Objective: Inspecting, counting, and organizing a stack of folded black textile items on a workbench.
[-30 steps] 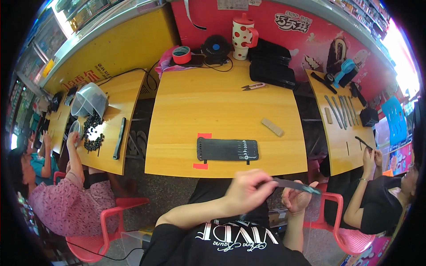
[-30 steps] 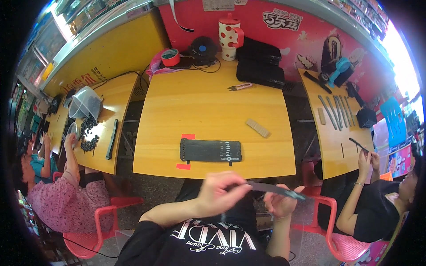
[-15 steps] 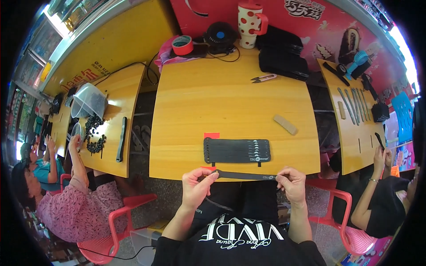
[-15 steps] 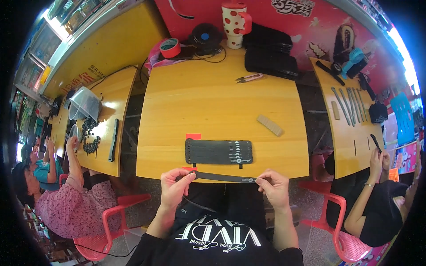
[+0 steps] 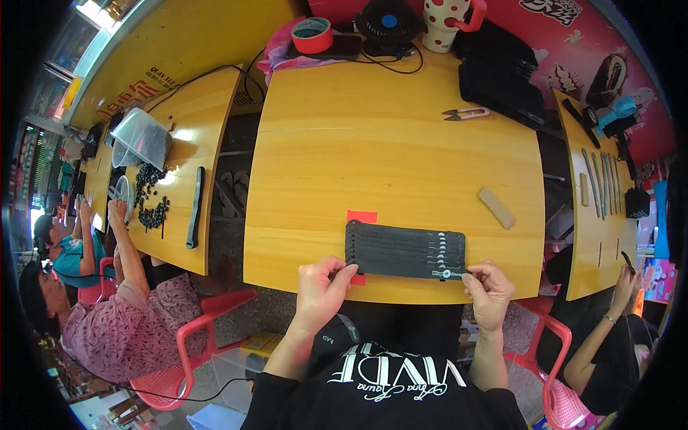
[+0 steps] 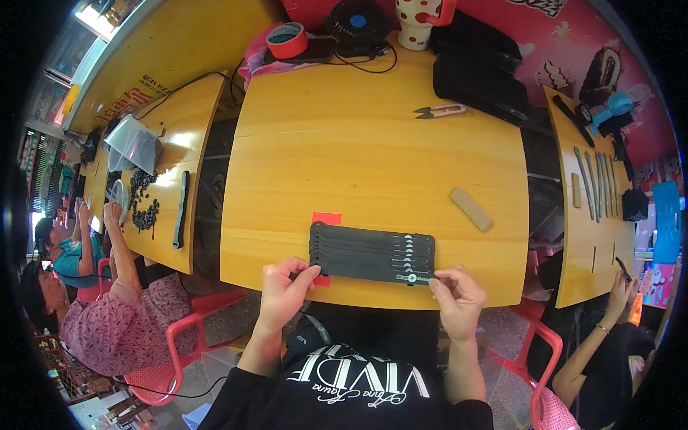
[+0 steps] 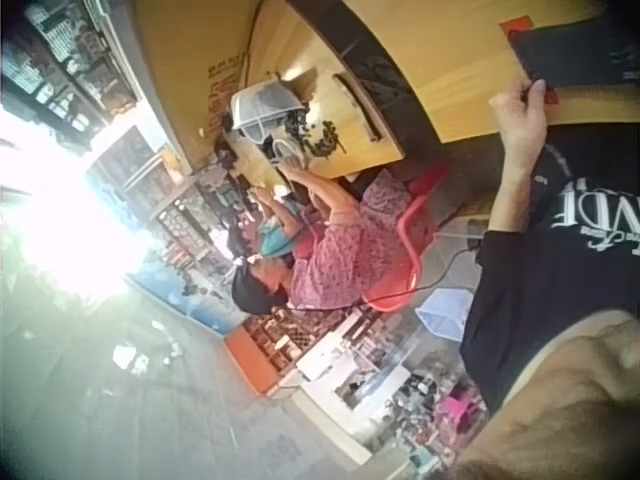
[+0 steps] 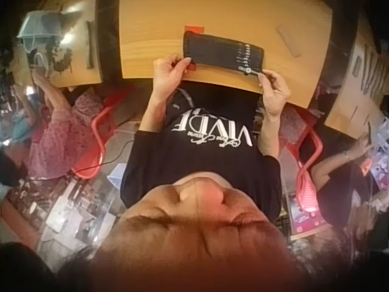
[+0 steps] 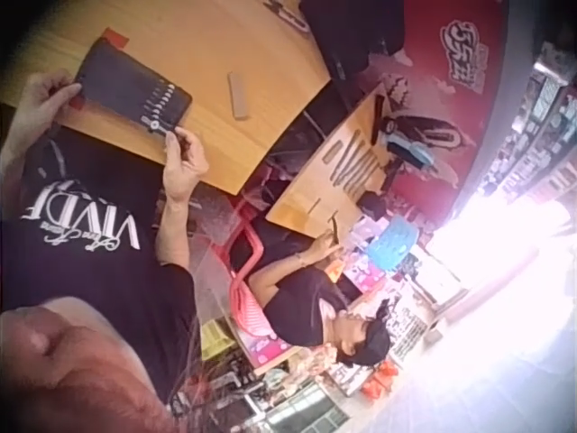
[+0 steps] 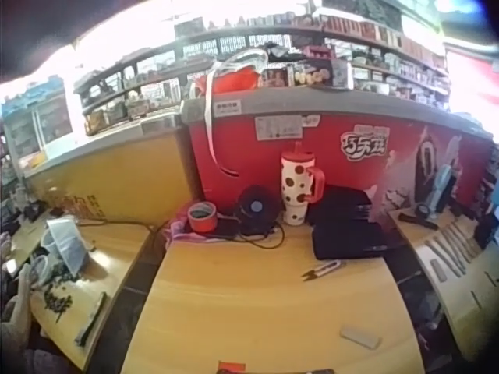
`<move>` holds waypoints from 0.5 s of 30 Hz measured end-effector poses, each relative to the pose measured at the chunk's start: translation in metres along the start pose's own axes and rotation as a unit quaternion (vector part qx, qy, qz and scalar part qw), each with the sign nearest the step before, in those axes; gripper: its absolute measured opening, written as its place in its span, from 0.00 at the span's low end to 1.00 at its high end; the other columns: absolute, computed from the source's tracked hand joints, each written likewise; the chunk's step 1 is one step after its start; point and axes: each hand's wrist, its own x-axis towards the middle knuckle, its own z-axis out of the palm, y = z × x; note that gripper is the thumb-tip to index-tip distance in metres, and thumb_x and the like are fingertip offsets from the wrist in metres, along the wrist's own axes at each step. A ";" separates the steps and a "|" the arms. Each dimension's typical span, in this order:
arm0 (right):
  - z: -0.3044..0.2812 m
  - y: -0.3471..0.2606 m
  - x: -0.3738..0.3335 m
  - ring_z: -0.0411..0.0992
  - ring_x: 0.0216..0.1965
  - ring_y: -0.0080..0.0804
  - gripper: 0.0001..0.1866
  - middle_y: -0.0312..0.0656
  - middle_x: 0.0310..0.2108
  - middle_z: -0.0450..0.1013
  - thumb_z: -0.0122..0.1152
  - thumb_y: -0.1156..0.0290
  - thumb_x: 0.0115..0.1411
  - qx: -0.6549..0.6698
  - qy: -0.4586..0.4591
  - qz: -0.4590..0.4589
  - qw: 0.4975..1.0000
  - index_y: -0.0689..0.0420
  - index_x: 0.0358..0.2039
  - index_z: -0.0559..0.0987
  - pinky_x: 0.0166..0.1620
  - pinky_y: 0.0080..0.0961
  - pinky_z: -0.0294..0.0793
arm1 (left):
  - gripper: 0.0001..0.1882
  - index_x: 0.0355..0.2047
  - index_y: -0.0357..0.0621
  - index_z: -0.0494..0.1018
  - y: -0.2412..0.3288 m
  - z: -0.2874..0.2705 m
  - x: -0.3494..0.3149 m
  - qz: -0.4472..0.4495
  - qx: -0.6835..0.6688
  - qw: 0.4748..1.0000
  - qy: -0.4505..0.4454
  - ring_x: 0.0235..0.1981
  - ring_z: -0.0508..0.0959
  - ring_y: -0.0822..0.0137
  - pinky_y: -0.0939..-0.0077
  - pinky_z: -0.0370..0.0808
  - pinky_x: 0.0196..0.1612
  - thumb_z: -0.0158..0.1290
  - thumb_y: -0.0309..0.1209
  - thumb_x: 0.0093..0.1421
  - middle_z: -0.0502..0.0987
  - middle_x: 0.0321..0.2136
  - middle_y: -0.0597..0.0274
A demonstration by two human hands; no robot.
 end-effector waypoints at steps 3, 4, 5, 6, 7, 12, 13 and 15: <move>-0.001 0.003 0.001 0.66 0.24 0.17 0.07 0.35 0.26 0.68 0.61 0.89 0.53 -0.037 -0.014 -0.027 0.999 0.66 0.33 0.78 0.26 0.13 0.62 | 0.07 0.25 0.32 0.77 0.000 -0.001 0.002 0.009 0.024 1.000 0.012 0.17 0.71 0.80 0.83 0.64 0.20 0.59 0.24 0.58 0.75 0.14 0.64; -0.002 0.005 0.001 0.65 0.24 0.18 0.08 0.35 0.25 0.68 0.61 0.89 0.52 -0.044 -0.018 -0.040 0.998 0.66 0.32 0.78 0.27 0.14 0.61 | 0.07 0.24 0.32 0.77 0.000 -0.001 0.002 0.017 0.021 1.000 0.015 0.17 0.69 0.82 0.85 0.62 0.20 0.59 0.23 0.58 0.75 0.14 0.67; -0.003 0.007 0.001 0.64 0.24 0.18 0.08 0.35 0.25 0.68 0.62 0.89 0.51 -0.052 -0.023 -0.054 0.997 0.66 0.32 0.78 0.27 0.14 0.60 | 0.07 0.24 0.32 0.77 0.000 -0.001 0.002 0.014 0.023 1.000 0.014 0.17 0.69 0.82 0.85 0.62 0.20 0.59 0.23 0.58 0.75 0.14 0.67; -0.005 0.008 0.001 0.64 0.24 0.18 0.08 0.35 0.25 0.68 0.62 0.89 0.51 -0.052 -0.023 -0.050 0.997 0.66 0.32 0.78 0.27 0.14 0.60 | 0.07 0.24 0.32 0.77 0.001 -0.001 0.003 0.013 0.030 0.999 0.011 0.17 0.69 0.82 0.85 0.62 0.20 0.59 0.23 0.58 0.75 0.14 0.67; -0.006 0.008 0.002 0.65 0.23 0.18 0.08 0.36 0.25 0.67 0.61 0.89 0.52 -0.057 -0.035 -0.056 0.996 0.66 0.33 0.78 0.26 0.14 0.61 | 0.07 0.24 0.33 0.77 0.001 -0.001 0.003 0.012 0.037 0.999 0.008 0.17 0.70 0.82 0.85 0.63 0.20 0.59 0.23 0.58 0.75 0.14 0.67; -0.006 0.007 0.003 0.66 0.23 0.17 0.08 0.36 0.26 0.67 0.58 0.90 0.53 -0.062 -0.045 -0.052 0.996 0.66 0.34 0.78 0.26 0.13 0.63 | 0.07 0.24 0.31 0.77 0.002 -0.002 0.006 -0.012 0.045 0.999 0.008 0.16 0.70 0.80 0.82 0.64 0.20 0.59 0.24 0.57 0.75 0.14 0.62; -0.006 0.008 0.003 0.66 0.23 0.17 0.08 0.36 0.26 0.67 0.58 0.90 0.53 -0.063 -0.047 -0.055 0.995 0.66 0.33 0.78 0.26 0.13 0.63 | 0.08 0.24 0.30 0.77 0.003 -0.002 0.006 -0.017 0.050 0.999 0.011 0.16 0.71 0.77 0.79 0.66 0.20 0.59 0.24 0.57 0.75 0.13 0.58; -0.006 0.009 0.003 0.66 0.23 0.17 0.08 0.36 0.26 0.67 0.58 0.90 0.53 -0.061 -0.050 -0.059 0.995 0.66 0.33 0.78 0.26 0.13 0.63 | 0.08 0.24 0.30 0.77 0.002 -0.001 0.006 -0.018 0.056 0.998 0.016 0.16 0.71 0.77 0.78 0.66 0.20 0.60 0.24 0.57 0.75 0.13 0.57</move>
